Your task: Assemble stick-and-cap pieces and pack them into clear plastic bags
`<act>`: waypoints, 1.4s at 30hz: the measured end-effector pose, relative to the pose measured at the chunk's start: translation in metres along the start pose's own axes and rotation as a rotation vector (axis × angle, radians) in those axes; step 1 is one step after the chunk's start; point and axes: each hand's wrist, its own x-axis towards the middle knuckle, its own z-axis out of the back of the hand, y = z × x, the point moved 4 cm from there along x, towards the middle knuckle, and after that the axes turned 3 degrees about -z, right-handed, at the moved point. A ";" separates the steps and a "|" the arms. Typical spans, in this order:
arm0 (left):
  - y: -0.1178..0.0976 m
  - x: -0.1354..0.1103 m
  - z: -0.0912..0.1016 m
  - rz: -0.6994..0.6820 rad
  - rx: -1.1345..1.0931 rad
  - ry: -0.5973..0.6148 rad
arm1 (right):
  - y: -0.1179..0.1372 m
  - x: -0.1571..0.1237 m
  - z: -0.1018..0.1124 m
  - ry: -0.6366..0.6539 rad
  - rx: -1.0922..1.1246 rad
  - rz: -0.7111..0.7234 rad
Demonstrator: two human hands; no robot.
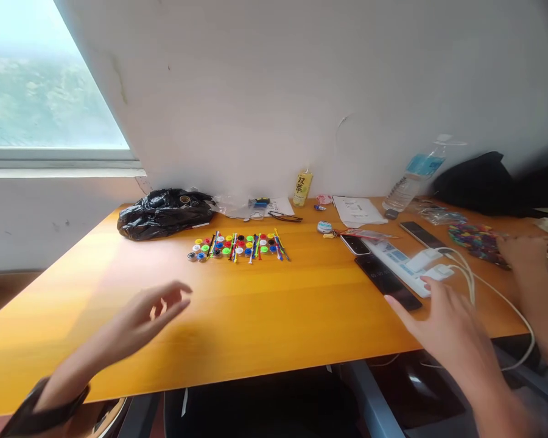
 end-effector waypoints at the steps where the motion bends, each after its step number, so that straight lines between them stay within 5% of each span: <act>1: 0.004 0.027 0.002 -0.004 0.023 -0.011 | 0.002 0.009 -0.006 -0.037 -0.020 -0.003; 5: 0.024 0.104 -0.004 -0.068 0.198 -0.311 | 0.031 0.021 -0.026 -0.026 0.058 0.119; 10: 0.029 0.153 -0.042 -0.153 0.307 -0.318 | 0.118 0.045 -0.055 0.265 0.213 0.429; 16: 0.045 0.173 -0.059 0.025 0.153 -0.443 | 0.178 0.125 -0.097 0.387 0.178 0.321; 21: 0.068 0.171 -0.051 0.094 -0.103 -0.427 | 0.218 0.126 -0.137 0.384 0.359 0.290; 28: 0.076 0.169 -0.037 0.106 -0.166 -0.359 | 0.218 0.102 -0.170 0.341 0.604 0.352; 42: 0.054 0.170 -0.049 -0.103 0.138 -0.269 | 0.227 0.098 -0.175 0.337 0.680 0.382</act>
